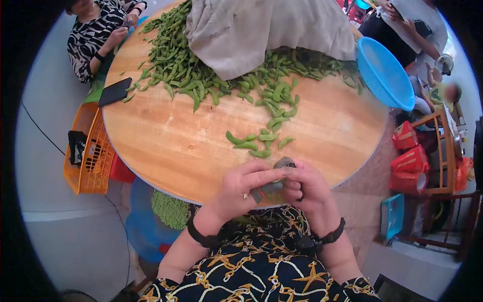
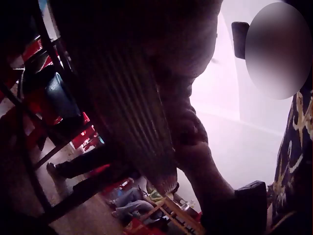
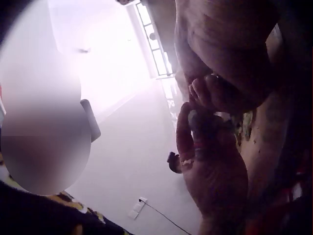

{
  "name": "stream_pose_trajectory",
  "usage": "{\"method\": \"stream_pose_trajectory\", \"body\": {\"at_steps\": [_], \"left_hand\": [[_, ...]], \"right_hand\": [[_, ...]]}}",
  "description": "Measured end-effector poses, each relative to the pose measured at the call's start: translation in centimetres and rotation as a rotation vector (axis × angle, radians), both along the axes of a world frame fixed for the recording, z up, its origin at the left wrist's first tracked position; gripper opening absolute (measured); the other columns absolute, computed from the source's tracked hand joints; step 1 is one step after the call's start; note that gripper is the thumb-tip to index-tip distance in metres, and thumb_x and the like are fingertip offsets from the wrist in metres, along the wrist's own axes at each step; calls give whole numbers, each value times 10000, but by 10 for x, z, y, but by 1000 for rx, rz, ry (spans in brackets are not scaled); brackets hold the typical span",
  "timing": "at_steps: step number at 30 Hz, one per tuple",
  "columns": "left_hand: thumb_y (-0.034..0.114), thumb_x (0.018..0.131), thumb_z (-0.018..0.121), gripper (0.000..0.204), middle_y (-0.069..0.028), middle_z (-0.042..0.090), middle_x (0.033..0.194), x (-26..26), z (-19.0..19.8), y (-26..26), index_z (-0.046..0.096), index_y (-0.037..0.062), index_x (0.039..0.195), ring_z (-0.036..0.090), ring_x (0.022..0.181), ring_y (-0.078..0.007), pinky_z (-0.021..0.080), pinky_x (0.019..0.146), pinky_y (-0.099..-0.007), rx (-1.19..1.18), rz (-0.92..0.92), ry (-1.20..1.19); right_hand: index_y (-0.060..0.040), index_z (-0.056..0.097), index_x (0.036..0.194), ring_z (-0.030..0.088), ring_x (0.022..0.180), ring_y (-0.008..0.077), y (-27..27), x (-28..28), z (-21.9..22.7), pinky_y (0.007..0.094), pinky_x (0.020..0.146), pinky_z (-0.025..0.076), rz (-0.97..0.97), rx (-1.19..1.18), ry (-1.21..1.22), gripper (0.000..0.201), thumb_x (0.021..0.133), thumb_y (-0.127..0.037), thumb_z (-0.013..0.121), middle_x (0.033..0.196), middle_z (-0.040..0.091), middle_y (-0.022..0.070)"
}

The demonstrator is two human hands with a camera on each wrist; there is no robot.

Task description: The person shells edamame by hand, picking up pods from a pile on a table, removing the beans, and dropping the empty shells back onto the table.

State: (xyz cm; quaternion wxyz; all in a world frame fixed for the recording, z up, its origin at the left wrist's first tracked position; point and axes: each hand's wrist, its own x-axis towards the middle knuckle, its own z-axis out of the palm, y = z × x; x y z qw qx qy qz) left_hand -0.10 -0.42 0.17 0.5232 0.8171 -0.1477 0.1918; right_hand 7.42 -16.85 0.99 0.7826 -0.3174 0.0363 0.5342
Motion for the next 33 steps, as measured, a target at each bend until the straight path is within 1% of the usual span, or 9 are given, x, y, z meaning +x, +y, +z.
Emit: {"method": "stream_pose_trajectory", "body": {"at_steps": [3,4,13,18,19,21,24,30,33], "left_hand": [[-64,626,585,410,-73,604,845,4,-1,0,629,86,1005,584,729,-180,469,620,-277,6,36,8],[-74,622,573,422,-78,603,846,5,-4,-1,625,83,1010,583,726,-185,467,623,-277,-169,36,97],[-44,776,522,320,-48,525,877,1,-2,-2,545,22,1087,540,660,-99,421,515,-180,-706,141,243],[15,792,565,202,-41,560,863,5,-6,6,546,21,993,553,638,-107,397,474,-180,-1033,53,482],[15,792,565,202,-41,560,863,4,-6,7,546,21,993,553,638,-107,397,474,-180,-1033,50,482],[43,789,594,179,-41,573,858,2,-4,7,557,26,963,552,679,-98,413,492,-178,-995,-80,666],[57,788,605,189,-40,580,851,6,-14,2,565,22,968,547,673,-85,415,508,-175,-908,60,542],[87,807,602,152,16,563,712,2,-6,4,610,10,937,509,619,-38,412,546,-182,-684,94,612],[73,800,593,135,28,556,677,3,-6,3,621,2,910,496,594,-29,401,524,-186,-628,97,601]], "right_hand": [[-55,501,867,323,427,28,8,-8,-7,160,364,244,-113,169,141,50,840,-86,530,566,377,-57],[-55,501,867,323,427,28,12,-10,-7,160,364,244,-111,170,148,50,840,-86,530,566,377,-57],[-57,505,882,325,435,25,43,-13,4,168,374,252,-309,-84,-140,71,859,-120,528,570,383,-57],[-44,559,775,408,477,30,37,-5,-1,189,412,307,-590,-449,-729,90,829,-112,586,568,487,-27],[-44,559,775,408,477,30,37,-4,-3,189,412,307,-593,-449,-731,90,829,-112,586,568,487,-27],[-20,580,748,452,508,46,37,-5,-7,195,454,358,-672,-595,-1211,94,814,-85,598,597,533,-20],[-5,586,744,482,535,61,38,-14,-12,202,490,392,-612,-636,-1284,95,802,-77,607,619,552,-24],[-30,590,750,435,501,27,33,-15,-4,183,439,335,-330,-481,-809,109,816,-116,599,591,520,-47],[-39,590,763,418,492,13,30,-13,-4,173,422,307,-250,-507,-788,113,824,-134,594,582,507,-50]]}}
